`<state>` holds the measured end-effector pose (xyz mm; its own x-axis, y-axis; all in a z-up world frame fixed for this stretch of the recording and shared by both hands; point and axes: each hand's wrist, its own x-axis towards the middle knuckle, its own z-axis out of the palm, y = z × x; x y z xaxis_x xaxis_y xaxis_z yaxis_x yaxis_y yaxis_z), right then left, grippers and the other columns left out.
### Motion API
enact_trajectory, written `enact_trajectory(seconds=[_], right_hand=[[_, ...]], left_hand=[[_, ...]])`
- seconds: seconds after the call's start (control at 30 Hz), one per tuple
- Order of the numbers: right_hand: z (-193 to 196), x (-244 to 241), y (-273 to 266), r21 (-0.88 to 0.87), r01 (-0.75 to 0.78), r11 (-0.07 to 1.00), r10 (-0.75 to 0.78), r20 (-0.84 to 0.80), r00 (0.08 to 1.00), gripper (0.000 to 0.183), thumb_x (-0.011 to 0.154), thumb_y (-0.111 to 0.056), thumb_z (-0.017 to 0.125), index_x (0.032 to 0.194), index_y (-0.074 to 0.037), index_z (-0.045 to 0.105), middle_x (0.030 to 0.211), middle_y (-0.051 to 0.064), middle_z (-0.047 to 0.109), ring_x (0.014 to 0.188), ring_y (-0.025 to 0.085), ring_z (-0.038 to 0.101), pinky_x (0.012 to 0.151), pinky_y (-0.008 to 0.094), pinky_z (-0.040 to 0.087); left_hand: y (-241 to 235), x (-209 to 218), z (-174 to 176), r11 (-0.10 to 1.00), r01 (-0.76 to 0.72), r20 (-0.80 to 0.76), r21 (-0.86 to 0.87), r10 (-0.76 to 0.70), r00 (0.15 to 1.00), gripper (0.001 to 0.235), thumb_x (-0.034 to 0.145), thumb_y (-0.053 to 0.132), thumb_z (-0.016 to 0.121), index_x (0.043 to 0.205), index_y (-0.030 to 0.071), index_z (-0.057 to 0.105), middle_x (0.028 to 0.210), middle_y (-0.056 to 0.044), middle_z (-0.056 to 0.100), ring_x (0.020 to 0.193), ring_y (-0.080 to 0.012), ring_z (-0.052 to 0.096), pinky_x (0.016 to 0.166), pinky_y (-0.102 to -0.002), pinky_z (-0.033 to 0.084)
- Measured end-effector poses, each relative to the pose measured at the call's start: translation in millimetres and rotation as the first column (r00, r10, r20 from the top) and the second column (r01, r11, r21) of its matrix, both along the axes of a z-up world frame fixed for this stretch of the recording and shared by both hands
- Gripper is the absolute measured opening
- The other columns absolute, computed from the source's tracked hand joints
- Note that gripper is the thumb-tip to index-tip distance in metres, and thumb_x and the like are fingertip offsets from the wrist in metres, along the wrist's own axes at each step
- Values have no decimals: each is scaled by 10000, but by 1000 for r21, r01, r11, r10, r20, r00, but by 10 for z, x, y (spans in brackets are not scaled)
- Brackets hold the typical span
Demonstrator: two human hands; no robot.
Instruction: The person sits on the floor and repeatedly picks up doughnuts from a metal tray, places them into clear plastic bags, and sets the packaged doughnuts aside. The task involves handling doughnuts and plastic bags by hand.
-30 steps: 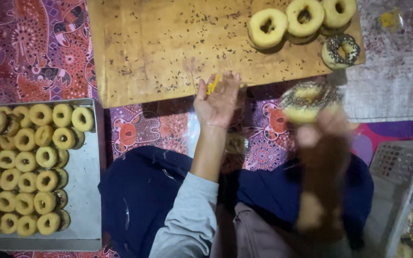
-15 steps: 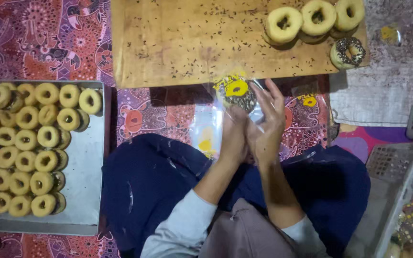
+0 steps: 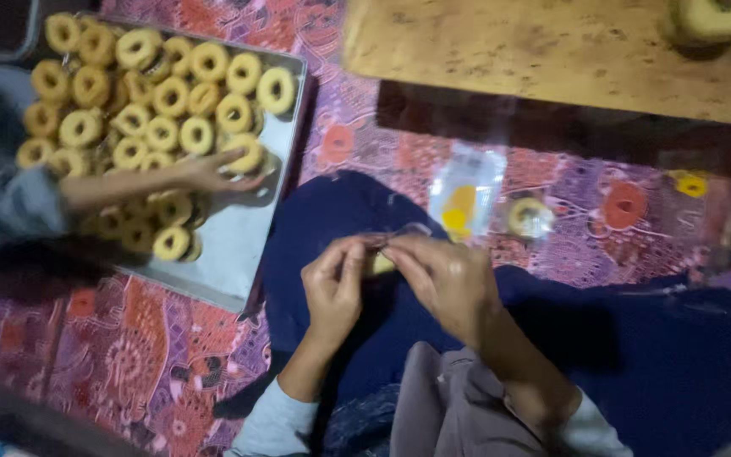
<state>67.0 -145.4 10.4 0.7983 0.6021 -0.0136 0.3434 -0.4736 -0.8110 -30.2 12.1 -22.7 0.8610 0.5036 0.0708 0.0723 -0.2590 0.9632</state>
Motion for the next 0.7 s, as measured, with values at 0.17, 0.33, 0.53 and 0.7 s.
enact_trajectory(seconds=[0.17, 0.33, 0.53, 0.7], right_hand=[[-120, -242, 300, -145, -327, 934, 340, 78, 937, 126, 934, -138, 741, 1042, -110, 799, 831, 117, 772, 687, 308, 729, 590, 437, 562], [-86, -191, 354, 109, -206, 972, 169, 276, 946, 189, 876, -135, 804, 1057, -84, 795, 920, 95, 768, 763, 265, 728, 687, 378, 583], [-201, -59, 435, 221, -303, 927, 152, 518, 842, 314, 909, -76, 760, 1215, -37, 704, 1170, 119, 734, 1033, 289, 729, 898, 364, 597], [270, 197, 574, 137, -245, 960, 196, 298, 934, 365, 916, -5, 693, 1279, -34, 709, 988, 154, 714, 865, 295, 706, 774, 389, 582]], left_hand=[[230, -223, -228, 910, -127, 0, -395, 139, 990, 128, 1030, 82, 606, 1081, -27, 650, 981, -101, 740, 902, -138, 728, 831, -302, 598], [191, -187, -319, 955, -173, 72, -242, 195, 978, 216, 1032, 73, 587, 1199, -40, 664, 1013, -109, 748, 911, -144, 721, 831, -273, 585], [198, -120, -247, 986, -107, 121, 128, 92, 988, 211, 1047, 41, 558, 1194, -49, 681, 1097, -142, 752, 945, -186, 753, 841, -286, 583], [162, -138, -138, 943, 9, 93, 333, -43, 995, 180, 1033, 47, 571, 1121, -18, 713, 1043, -156, 766, 889, -230, 775, 783, -310, 598]])
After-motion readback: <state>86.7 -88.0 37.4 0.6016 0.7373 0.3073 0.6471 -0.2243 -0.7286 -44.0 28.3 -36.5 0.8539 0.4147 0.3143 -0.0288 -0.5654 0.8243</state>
